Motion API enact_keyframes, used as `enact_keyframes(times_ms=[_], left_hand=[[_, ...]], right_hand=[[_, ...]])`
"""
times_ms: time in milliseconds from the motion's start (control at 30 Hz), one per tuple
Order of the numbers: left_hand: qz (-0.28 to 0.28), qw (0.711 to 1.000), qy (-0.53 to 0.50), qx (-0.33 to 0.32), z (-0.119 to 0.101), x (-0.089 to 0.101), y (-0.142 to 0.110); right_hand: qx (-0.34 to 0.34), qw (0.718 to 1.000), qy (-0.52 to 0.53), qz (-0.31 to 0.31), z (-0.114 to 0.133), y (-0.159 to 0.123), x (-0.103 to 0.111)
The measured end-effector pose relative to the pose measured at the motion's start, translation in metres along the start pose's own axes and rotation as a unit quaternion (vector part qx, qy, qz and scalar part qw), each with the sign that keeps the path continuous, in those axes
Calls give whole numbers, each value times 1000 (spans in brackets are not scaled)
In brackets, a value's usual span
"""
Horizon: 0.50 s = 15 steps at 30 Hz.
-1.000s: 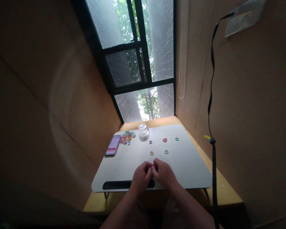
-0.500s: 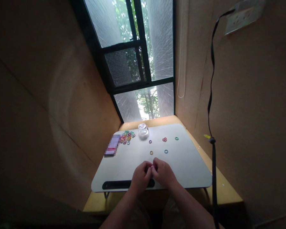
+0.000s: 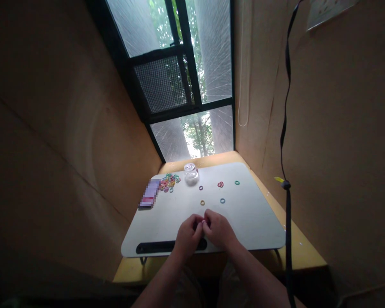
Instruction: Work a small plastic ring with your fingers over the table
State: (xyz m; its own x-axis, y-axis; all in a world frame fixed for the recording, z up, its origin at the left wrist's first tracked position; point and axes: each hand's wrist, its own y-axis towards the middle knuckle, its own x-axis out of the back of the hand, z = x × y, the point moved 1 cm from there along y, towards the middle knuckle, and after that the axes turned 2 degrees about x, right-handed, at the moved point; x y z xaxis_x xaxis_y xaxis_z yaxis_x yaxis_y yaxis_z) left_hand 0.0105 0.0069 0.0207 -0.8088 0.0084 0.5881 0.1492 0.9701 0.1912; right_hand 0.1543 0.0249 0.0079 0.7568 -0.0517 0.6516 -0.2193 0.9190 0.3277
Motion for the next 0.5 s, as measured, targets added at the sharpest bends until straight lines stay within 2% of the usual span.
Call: enact_keyframes(times_ms=[500], left_hand=[[0, 1000, 8, -7, -3, -2, 0]], right_hand=[[-2, 1000, 6, -11, 0, -1, 1]])
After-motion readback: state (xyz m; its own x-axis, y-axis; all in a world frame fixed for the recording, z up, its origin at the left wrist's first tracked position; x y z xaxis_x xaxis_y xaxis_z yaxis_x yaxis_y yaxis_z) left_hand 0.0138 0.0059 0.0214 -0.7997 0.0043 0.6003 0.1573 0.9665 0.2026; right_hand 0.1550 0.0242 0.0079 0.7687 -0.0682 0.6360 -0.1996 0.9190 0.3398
